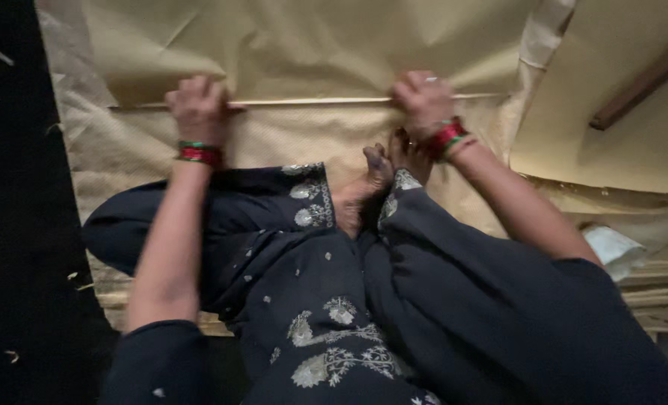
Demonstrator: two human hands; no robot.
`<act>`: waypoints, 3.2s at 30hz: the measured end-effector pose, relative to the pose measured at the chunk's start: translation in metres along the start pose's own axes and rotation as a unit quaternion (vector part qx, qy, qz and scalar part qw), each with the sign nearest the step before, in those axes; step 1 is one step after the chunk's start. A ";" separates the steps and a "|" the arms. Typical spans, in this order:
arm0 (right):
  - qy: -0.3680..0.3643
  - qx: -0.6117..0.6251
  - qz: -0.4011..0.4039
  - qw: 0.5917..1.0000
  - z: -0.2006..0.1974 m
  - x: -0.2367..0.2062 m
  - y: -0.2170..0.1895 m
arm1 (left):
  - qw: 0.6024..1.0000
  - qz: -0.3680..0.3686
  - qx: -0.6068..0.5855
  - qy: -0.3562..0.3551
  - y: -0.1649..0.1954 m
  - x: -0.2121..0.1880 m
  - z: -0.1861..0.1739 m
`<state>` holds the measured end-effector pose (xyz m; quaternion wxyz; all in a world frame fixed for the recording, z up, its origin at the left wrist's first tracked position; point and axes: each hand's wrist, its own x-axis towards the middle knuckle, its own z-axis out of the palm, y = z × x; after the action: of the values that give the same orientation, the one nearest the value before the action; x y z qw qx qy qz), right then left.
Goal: The person sits on the floor and rolls large paper sheets around a long wooden stick, pressing and smoothing the paper with both hands. They lift and reposition the stick with the rolled paper, set finished rolls aside, and take new sticks and sheets from stacks beside them.
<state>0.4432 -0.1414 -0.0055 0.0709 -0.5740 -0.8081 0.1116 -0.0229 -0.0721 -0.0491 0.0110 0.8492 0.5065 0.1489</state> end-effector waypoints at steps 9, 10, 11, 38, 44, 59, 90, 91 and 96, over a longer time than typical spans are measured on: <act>-0.046 -0.078 0.019 0.996 -0.042 -0.062 0.091 | 0.999 -0.004 -0.002 -0.049 -0.038 -0.011 -0.044; -0.048 -0.079 0.017 0.996 -0.044 -0.060 0.091 | 0.998 -0.002 -0.007 -0.055 -0.042 -0.010 -0.048; -0.051 -0.077 0.014 0.996 -0.045 -0.057 0.090 | 0.998 0.001 -0.012 -0.060 -0.045 -0.010 -0.050; 0.047 0.152 -0.107 0.982 0.016 0.057 -0.086 | 0.998 -0.017 -0.051 0.026 0.086 0.038 -0.002; -0.038 -0.009 -0.061 0.997 0.040 0.067 -0.092 | 0.999 -0.014 0.028 0.001 0.031 0.012 -0.005; -0.062 -0.090 -0.028 0.994 -0.046 -0.050 0.087 | 0.991 -0.033 -0.031 -0.128 -0.087 -0.032 -0.053; -0.053 -0.044 0.352 0.933 0.004 -0.031 -0.018 | 0.916 -0.375 0.002 -0.143 0.044 -0.005 -0.022; -0.050 -0.046 0.360 0.931 0.000 -0.028 -0.023 | 0.904 -0.398 0.001 -0.154 0.052 0.005 -0.028; -0.120 -0.063 0.443 0.886 -0.019 -0.009 -0.045 | 0.877 -0.454 0.029 -0.156 0.070 0.033 -0.046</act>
<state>0.4102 -0.1619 0.0246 -0.1197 -0.8576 -0.4776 0.1484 0.0390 -0.0836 0.0150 0.1316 0.5379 0.8324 -0.0215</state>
